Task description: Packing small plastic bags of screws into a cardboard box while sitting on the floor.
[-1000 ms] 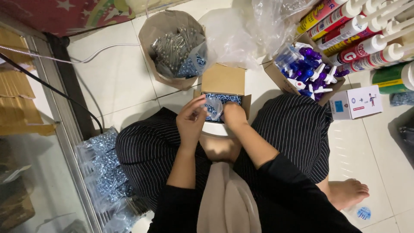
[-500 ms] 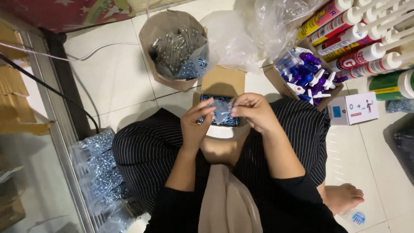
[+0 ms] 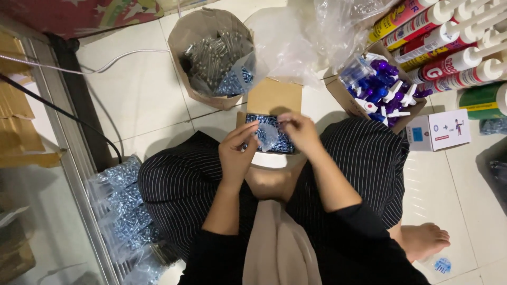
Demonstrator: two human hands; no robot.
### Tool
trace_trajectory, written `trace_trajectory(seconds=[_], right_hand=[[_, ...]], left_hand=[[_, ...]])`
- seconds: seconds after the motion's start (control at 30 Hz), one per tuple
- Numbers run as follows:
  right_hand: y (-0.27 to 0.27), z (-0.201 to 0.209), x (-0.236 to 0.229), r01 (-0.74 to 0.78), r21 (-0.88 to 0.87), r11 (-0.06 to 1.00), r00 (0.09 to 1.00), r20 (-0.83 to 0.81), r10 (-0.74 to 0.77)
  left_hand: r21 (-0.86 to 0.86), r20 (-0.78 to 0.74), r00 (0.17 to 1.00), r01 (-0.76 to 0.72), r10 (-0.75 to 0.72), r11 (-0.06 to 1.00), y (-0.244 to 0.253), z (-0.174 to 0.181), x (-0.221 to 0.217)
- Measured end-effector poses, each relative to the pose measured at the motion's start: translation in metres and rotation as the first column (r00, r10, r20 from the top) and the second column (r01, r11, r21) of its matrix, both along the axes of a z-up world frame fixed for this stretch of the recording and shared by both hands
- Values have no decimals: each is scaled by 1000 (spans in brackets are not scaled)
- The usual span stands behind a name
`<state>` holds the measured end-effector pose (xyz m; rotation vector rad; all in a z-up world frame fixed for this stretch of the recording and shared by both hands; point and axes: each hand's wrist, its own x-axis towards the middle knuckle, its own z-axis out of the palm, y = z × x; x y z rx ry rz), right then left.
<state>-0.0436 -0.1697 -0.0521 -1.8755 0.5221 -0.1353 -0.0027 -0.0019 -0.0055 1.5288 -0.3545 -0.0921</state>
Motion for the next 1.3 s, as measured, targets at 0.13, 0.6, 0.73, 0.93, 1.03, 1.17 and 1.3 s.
trace_trajectory(seconds=[0.13, 0.6, 0.73, 0.93, 1.03, 1.17, 1.3], right_hand=[[34, 14, 4, -597, -515, 615, 745, -639, 189], [19, -96, -6, -508, -669, 543, 852, -482, 203], [1, -62, 0, -411, -514, 753, 877, -448, 173], [0, 72, -3, -64, 2, 998, 997, -39, 64], [10, 112, 0, -106, 159, 981, 991, 102, 91], [23, 119, 6, -231, -155, 960, 934, 240, 264], [28, 121, 6, -311, -288, 906, 891, 242, 383]], left_hand=[[8, -5, 1000, -6, 6, 1000, 0, 0, 1], [-3, 12, 1000, 6, -6, 1000, 5, -2, 1], [0, 12, 1000, 9, -8, 1000, 5, 0, 2], [-76, -19, 1000, 21, -23, 997, -1, -2, 0], [-70, -26, 999, 40, -42, 997, -2, -3, 0], [-39, -34, 999, 29, -30, 999, -1, -3, 1], [-30, -54, 998, 11, -13, 999, 0, 4, 0]])
